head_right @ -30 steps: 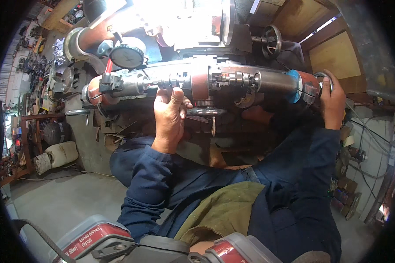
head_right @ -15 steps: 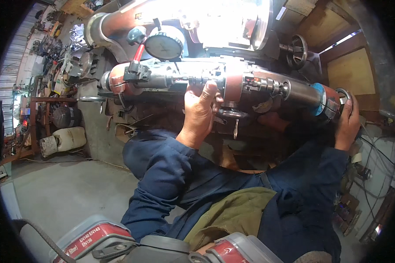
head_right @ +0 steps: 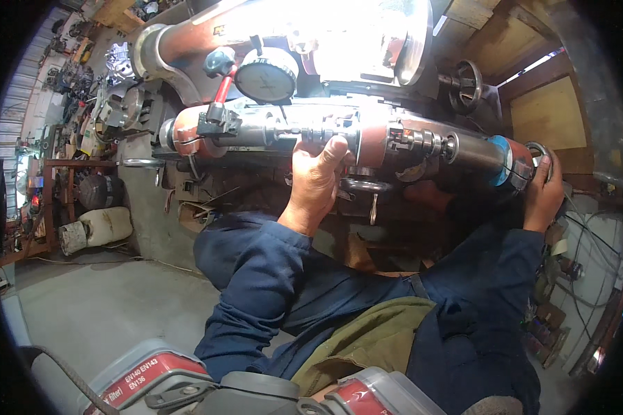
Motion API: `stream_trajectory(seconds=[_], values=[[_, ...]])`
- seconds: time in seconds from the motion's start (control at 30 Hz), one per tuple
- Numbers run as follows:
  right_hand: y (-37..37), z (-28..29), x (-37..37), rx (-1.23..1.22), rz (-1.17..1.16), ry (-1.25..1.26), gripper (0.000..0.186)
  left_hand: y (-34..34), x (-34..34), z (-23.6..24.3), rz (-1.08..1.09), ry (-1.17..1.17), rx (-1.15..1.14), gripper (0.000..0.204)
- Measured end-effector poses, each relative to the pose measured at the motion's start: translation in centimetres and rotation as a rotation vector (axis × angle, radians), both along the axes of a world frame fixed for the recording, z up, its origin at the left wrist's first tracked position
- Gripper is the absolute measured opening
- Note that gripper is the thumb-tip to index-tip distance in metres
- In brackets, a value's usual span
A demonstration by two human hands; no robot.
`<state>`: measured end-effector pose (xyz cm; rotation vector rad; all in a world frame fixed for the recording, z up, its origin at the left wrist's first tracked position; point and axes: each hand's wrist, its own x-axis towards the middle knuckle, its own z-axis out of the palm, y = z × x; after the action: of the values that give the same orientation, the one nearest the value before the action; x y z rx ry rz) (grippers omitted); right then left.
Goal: The person works on a metal workpiece held in a lathe, using a dial indicator to check alignment, turning a handle to move the carriage, and handling a small screwdriver and a metal rod.
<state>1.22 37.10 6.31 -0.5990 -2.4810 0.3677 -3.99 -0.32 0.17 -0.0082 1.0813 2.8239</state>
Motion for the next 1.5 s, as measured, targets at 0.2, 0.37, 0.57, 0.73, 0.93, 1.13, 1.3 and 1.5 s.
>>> stream_trajectory(seconds=[0.2,0.37,0.57,0.73,0.93,1.13,1.3,1.5], values=[[0.8,-0.2,0.0,0.014,0.013,-0.018,0.040,-0.3,0.1,-0.5,-0.024,0.008,-0.021,0.037],[0.3,0.0,-0.1,0.001,0.024,-0.004,0.039,-0.2,0.1,-0.8,0.002,0.008,-0.046,0.038],[0.5,-0.1,0.0,0.020,0.006,-0.003,0.039,-0.2,0.0,-0.6,-0.009,0.001,-0.047,0.037],[0.6,-0.3,0.0,0.012,0.018,0.003,0.039,-0.3,0.1,0.2,-0.029,-0.010,-0.024,0.040],[0.5,-0.3,-0.1,0.022,0.020,0.017,0.040,-0.2,0.1,-0.1,-0.034,0.022,0.003,0.042],[0.5,-0.2,-0.1,0.024,-0.009,0.007,0.040,-0.3,0.1,-0.2,-0.038,0.015,-0.009,0.040],[-0.2,0.0,-0.1,0.013,-0.009,0.024,0.040,-0.4,0.0,-1.0,-0.031,0.036,-0.016,0.043],[0.0,-0.1,-0.2,0.035,-0.009,0.038,0.038,-0.3,0.1,-0.9,-0.030,0.000,0.021,0.050]])
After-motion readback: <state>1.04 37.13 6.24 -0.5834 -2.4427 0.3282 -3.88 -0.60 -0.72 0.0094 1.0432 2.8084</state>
